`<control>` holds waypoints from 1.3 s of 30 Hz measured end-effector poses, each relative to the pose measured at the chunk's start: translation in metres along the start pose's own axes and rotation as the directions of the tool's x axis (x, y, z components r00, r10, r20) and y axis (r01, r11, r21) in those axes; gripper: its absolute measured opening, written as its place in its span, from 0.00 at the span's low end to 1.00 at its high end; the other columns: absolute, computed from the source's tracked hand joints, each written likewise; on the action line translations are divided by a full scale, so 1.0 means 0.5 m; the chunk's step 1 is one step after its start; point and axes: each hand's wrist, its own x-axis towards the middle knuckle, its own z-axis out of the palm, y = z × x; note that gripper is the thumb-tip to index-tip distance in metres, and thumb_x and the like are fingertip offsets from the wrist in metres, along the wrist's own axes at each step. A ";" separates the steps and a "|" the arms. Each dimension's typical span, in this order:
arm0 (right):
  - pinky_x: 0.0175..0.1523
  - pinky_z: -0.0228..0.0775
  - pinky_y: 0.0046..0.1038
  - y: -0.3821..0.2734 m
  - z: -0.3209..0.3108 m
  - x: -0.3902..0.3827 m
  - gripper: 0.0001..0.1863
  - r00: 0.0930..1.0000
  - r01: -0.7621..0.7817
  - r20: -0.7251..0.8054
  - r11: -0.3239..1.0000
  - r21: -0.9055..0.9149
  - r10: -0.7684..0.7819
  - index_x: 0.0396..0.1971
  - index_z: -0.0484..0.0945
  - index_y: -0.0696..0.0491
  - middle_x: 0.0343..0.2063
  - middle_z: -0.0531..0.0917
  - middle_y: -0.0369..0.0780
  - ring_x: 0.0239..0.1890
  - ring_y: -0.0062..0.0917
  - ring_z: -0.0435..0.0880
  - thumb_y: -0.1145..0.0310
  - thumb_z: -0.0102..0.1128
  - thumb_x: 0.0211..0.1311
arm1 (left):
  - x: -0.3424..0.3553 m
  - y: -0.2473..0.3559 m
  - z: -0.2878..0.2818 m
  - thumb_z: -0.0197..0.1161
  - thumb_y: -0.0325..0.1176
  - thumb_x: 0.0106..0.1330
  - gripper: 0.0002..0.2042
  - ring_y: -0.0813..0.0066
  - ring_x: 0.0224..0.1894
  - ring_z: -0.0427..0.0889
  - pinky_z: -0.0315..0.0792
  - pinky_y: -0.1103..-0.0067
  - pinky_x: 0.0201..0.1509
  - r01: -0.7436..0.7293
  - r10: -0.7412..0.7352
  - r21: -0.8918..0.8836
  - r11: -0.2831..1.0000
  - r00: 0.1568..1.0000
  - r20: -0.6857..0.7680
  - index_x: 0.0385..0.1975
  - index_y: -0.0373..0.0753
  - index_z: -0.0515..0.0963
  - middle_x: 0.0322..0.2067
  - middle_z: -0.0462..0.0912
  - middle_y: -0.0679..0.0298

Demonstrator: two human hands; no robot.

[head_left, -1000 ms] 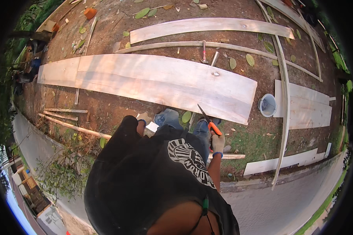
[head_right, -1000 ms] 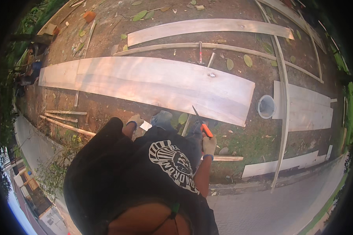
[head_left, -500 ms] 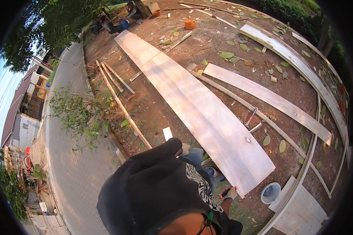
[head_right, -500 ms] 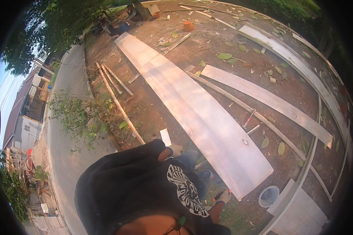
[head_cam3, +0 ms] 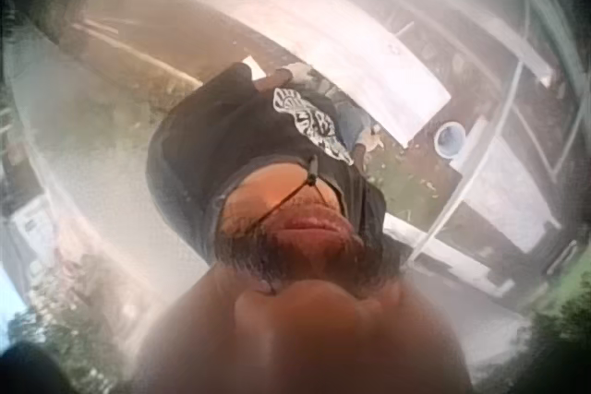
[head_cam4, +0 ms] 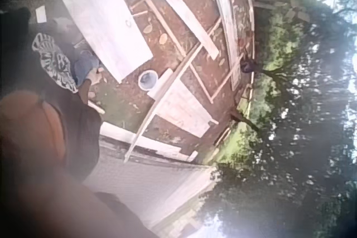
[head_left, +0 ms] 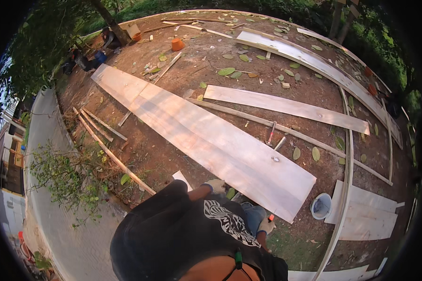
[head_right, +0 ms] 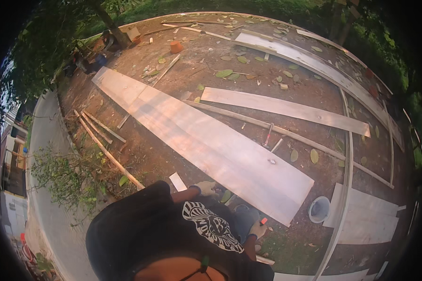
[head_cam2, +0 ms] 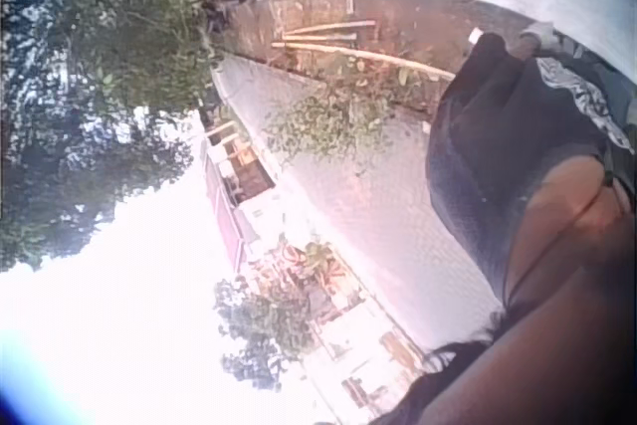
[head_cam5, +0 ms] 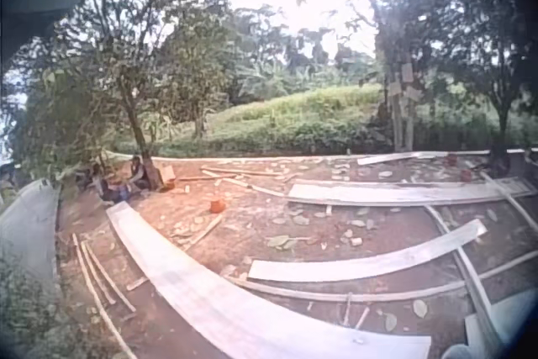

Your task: The person marks a straight line on a large wooden plank using a pencil and a straightedge, then uses a hand saw to cut along the marked line. The person adjusts their position and the plank during the process.

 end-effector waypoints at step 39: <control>0.29 0.71 0.33 0.102 0.019 -0.164 0.12 0.942 -0.313 0.089 0.749 0.583 0.324 0.36 0.87 0.58 0.26 0.86 0.39 0.22 0.24 0.82 0.67 0.61 0.57 | 0.131 -0.357 -0.010 0.49 0.69 0.69 0.37 0.43 0.66 0.73 0.67 0.42 0.63 0.013 -0.385 -0.868 -0.497 0.893 0.234 0.67 0.46 0.64 0.70 0.68 0.55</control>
